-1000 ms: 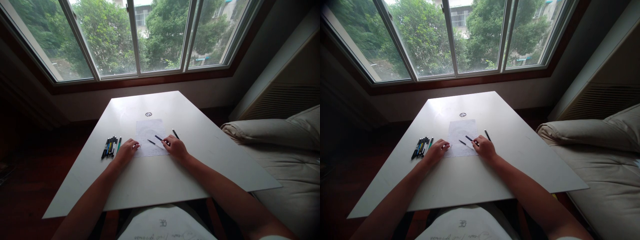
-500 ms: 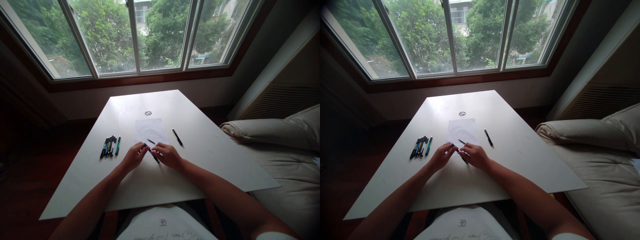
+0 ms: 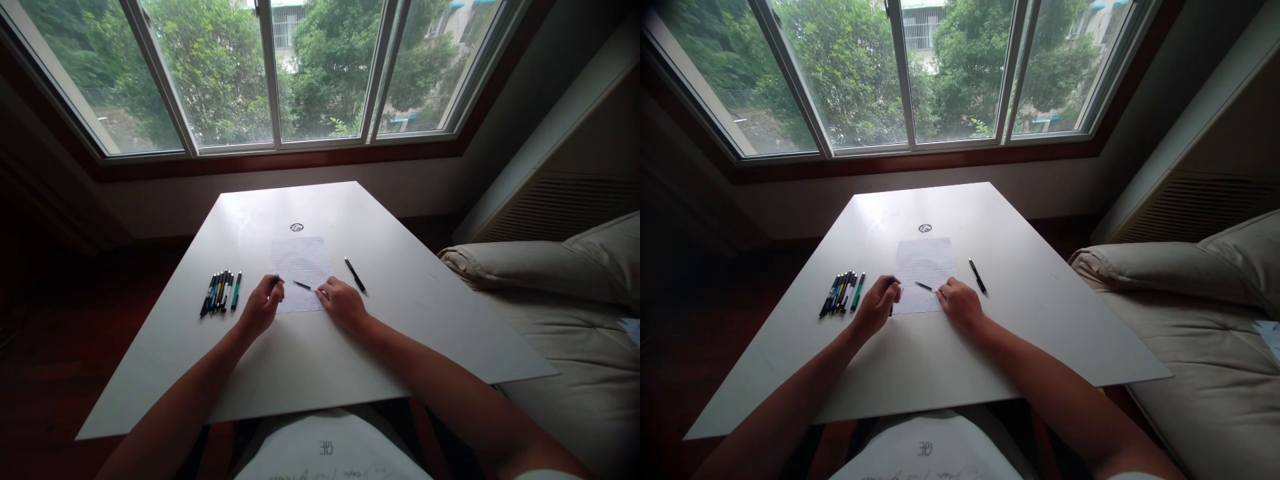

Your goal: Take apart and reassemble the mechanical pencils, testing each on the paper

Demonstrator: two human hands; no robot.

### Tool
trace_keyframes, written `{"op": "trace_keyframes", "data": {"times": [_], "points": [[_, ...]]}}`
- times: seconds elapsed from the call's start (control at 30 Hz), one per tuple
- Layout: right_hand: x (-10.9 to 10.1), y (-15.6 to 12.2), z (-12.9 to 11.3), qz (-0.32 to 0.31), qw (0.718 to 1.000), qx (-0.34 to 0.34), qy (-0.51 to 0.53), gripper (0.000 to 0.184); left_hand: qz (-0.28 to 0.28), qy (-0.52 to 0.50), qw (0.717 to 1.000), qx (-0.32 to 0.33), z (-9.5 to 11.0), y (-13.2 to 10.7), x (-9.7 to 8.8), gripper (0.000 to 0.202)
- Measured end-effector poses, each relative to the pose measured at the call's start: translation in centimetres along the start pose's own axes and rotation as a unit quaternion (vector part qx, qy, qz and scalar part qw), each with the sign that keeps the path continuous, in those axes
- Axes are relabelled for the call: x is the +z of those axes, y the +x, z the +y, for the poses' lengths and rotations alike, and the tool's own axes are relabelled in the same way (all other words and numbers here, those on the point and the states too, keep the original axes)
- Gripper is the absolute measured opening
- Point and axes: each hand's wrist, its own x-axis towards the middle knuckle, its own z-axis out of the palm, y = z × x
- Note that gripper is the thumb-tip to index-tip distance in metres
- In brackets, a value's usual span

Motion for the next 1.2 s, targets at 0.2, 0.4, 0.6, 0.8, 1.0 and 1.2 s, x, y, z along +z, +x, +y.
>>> {"op": "trace_keyframes", "data": {"times": [0.2,0.4,0.6,0.8,1.0,1.2], "points": [[0.4,0.2,0.3,0.084,0.994,0.004,0.074,0.025,0.049,0.002,0.999,-0.004,-0.7,0.2,-1.0,0.035],[-1.4,2.1,0.2,0.131,0.949,0.048,0.284,0.029,0.074,-0.008,0.997,-0.001,-1.5,1.2,-2.6,0.043],[-2.7,4.2,-3.1,0.075,0.848,0.105,0.515,0.028,0.024,0.080,0.996,0.019,-1.6,1.0,-2.9,0.037],[-1.1,2.9,-6.4,0.014,0.715,0.154,0.682,0.033,-0.072,0.222,0.968,0.090,-1.0,0.1,-2.1,0.029],[-0.1,1.4,-6.0,-0.050,0.710,0.144,0.688,0.035,-0.091,0.265,0.955,0.095,-1.4,0.2,-1.9,0.025],[0.1,1.5,-6.1,-0.081,0.691,0.155,0.702,0.034,-0.116,0.239,0.957,0.115,-1.0,0.1,-2.0,0.024]]}}
